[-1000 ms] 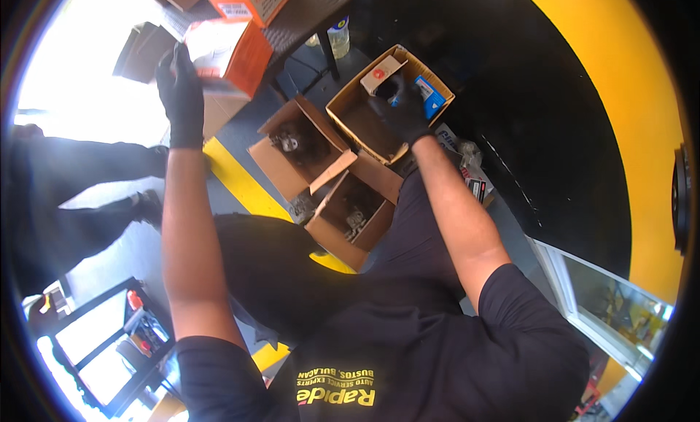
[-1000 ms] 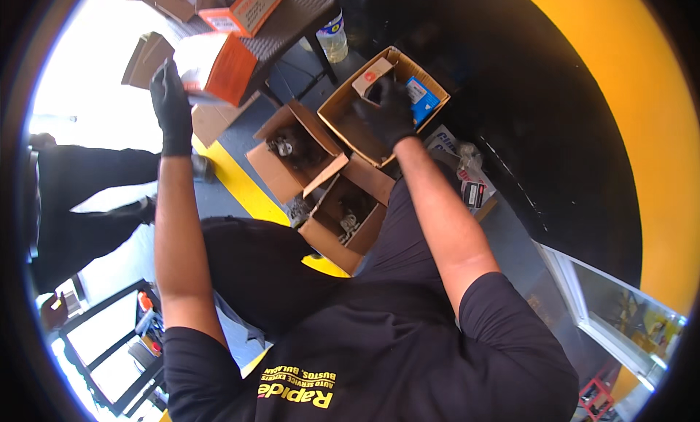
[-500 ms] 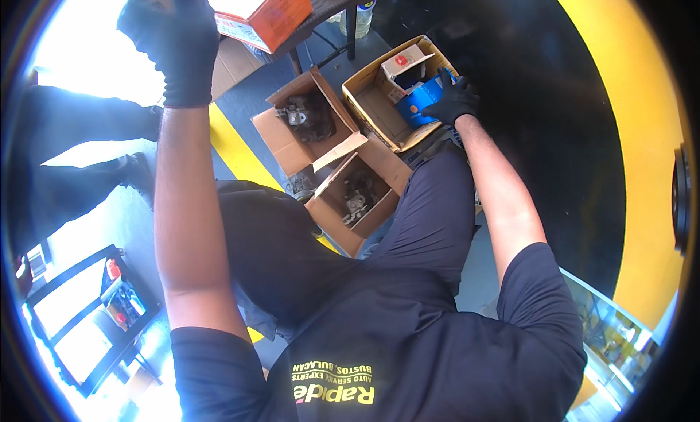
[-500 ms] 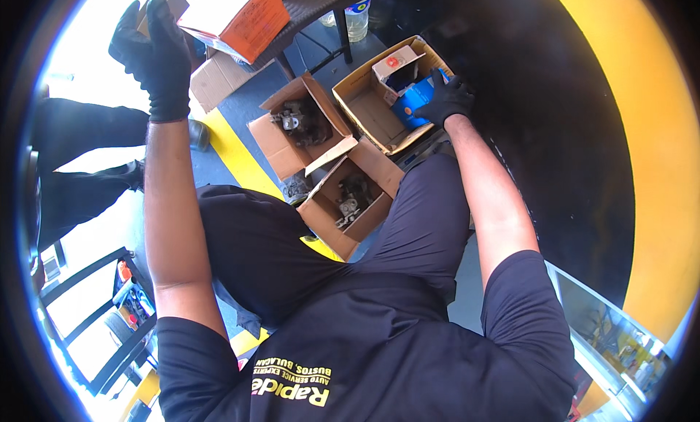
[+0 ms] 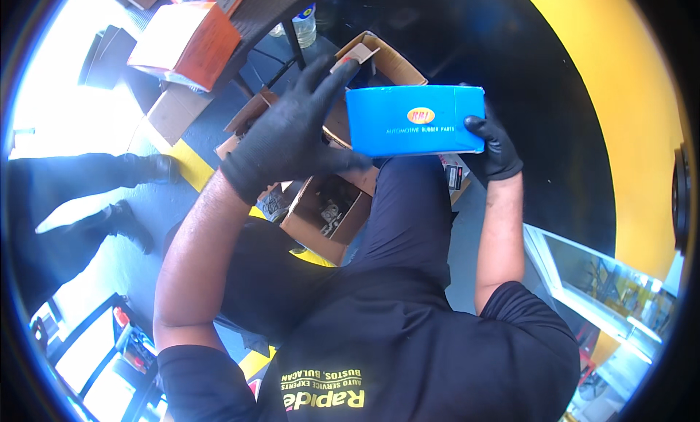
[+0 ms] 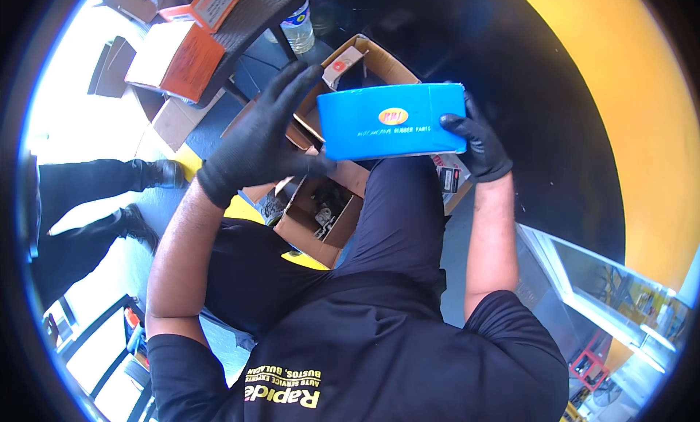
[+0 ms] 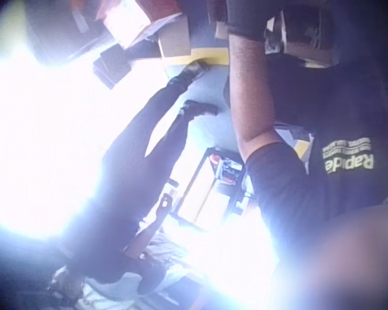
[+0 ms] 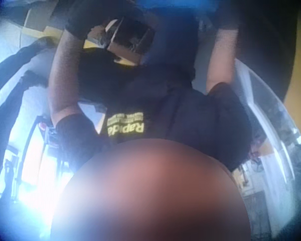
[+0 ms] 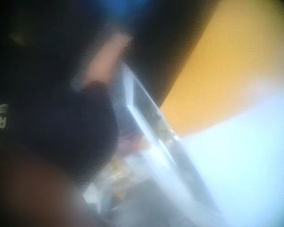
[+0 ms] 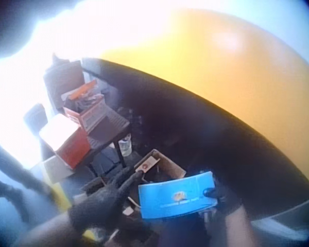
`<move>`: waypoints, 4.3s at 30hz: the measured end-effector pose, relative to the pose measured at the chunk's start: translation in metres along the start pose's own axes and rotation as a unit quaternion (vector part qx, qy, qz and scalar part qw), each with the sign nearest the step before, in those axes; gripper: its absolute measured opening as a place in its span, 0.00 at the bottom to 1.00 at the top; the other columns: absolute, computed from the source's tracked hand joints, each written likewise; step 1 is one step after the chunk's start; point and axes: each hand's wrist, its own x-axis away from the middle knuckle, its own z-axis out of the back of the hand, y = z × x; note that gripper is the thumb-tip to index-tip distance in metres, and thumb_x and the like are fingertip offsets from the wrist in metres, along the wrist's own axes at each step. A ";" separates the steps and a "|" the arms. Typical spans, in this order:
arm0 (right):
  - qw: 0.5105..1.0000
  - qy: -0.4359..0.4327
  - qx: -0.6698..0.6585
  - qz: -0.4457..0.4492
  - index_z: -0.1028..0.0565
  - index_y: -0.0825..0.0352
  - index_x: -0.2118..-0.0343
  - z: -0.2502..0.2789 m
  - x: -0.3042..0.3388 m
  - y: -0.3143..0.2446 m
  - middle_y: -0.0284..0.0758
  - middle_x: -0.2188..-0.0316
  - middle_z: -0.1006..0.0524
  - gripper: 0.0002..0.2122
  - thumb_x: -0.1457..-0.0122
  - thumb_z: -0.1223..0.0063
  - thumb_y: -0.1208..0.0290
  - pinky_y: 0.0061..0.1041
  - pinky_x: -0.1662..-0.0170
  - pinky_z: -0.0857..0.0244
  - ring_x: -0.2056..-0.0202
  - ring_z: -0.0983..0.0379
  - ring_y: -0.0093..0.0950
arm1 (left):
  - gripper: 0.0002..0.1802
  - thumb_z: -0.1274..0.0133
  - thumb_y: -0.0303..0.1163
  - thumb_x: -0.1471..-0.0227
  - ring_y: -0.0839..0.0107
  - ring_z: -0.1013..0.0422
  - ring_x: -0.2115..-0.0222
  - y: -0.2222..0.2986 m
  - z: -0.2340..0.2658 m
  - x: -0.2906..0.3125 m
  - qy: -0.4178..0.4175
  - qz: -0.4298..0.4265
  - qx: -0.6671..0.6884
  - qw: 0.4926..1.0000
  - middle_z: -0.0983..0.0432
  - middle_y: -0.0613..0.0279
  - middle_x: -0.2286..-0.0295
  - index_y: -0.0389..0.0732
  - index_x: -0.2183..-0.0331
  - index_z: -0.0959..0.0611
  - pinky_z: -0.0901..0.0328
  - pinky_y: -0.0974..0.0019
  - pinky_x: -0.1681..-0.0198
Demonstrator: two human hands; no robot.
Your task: The person unpacks several small boxes and plastic-wrapped items on a parts cart in an auto repair shop. They remove a new drive shaft from its packaging and compare it to a greasy used drive shaft, rotating both to examine the joints and shafts.
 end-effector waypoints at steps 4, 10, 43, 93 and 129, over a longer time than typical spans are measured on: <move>0.993 0.021 -0.087 -0.073 0.38 0.66 0.29 -0.019 0.017 0.037 0.41 0.36 0.29 0.43 0.44 0.26 0.61 0.35 0.36 0.32 0.37 0.30 0.32 | 0.74 0.17 0.40 0.68 0.39 0.32 0.37 0.014 -0.023 0.004 -0.103 0.038 0.055 0.992 0.40 0.37 0.35 0.42 0.26 0.46 0.32 0.47 0.35; 0.966 0.086 0.230 0.079 0.39 0.66 0.28 -0.019 0.050 0.049 0.41 0.35 0.30 0.40 0.40 0.30 0.63 0.35 0.35 0.34 0.37 0.31 0.32 | 0.72 0.18 0.39 0.69 0.41 0.33 0.37 0.028 -0.055 0.012 -0.162 0.109 0.118 0.974 0.37 0.39 0.38 0.40 0.28 0.43 0.33 0.46 0.34; 0.970 -0.033 0.231 0.067 0.52 0.66 0.22 0.009 0.092 0.062 0.47 0.24 0.45 0.49 0.39 0.32 0.56 0.41 0.24 0.53 0.24 0.50 0.40 | 0.47 0.31 0.38 0.56 0.39 0.25 0.43 0.049 -0.101 0.002 -0.249 0.014 -0.012 0.968 0.30 0.33 0.39 0.30 0.37 0.27 0.27 0.48 0.40; 0.991 -0.002 0.003 0.131 0.41 0.71 0.26 0.011 0.103 0.099 0.43 0.26 0.37 0.35 0.37 0.46 0.74 0.32 0.25 0.50 0.26 0.43 0.33 | 0.20 0.29 0.35 0.52 0.57 0.24 0.60 0.059 -0.094 -0.006 -0.111 -0.144 0.020 0.983 0.21 0.59 0.63 0.44 0.55 0.12 0.30 0.53 0.55; 0.960 0.144 0.154 0.184 0.34 0.70 0.30 -0.030 0.123 0.101 0.45 0.31 0.32 0.33 0.36 0.34 0.67 0.36 0.27 0.45 0.30 0.37 0.38 | 0.20 0.35 0.20 0.65 0.55 0.21 0.61 0.077 -0.078 0.001 -0.013 -0.032 0.045 0.998 0.16 0.57 0.57 0.43 0.64 0.17 0.26 0.56 0.56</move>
